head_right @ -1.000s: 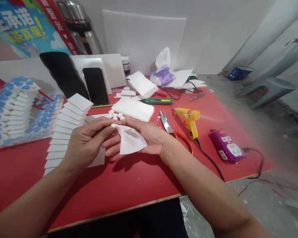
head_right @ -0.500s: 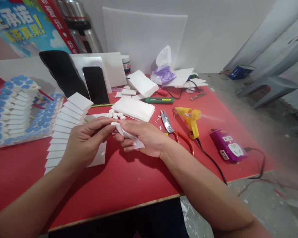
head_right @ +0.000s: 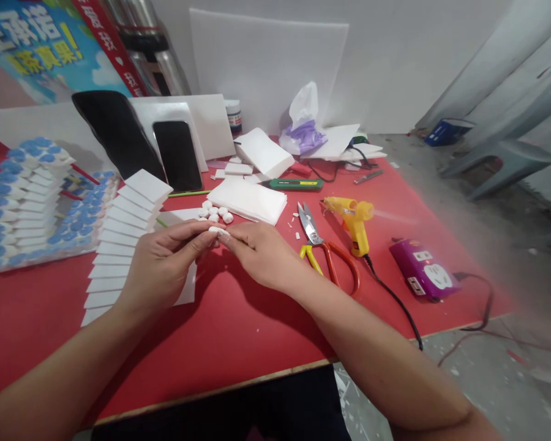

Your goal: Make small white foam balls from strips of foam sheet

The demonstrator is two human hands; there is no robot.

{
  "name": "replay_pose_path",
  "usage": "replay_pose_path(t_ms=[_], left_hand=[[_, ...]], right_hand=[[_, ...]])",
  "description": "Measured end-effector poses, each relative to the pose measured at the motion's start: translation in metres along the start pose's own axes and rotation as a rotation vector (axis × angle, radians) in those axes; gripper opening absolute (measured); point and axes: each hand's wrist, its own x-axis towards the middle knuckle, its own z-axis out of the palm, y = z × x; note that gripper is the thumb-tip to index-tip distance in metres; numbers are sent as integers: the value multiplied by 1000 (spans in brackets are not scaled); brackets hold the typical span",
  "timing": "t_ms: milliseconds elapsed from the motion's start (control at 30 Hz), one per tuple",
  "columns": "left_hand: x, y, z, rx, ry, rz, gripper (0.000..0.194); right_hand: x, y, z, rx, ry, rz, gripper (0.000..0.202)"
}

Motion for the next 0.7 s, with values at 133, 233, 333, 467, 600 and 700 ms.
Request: replay_pose_path(t_ms=[133,233,333,467,600,700], left_hand=[[0,-3,2,-27,42,-56,22],[0,-4,4,-23,72,-50,21],[-1,-5,6,-34,89,-38,20],[-3,-1,7,-27,119,3,17],[0,5,2,-21,85,9,13],[3,6,-3,-82,23,-19,14]], right_hand=[[-1,3,6,-99,163,-19,31],[-2,3,10,-25,254,26,18],[-3,2,14,-43,320,-16,15],[-5,0,14,-93,341,-128,15],[-6,4,8,-107,263,-239,15],[-6,7,2,-78,178,-308,15]])
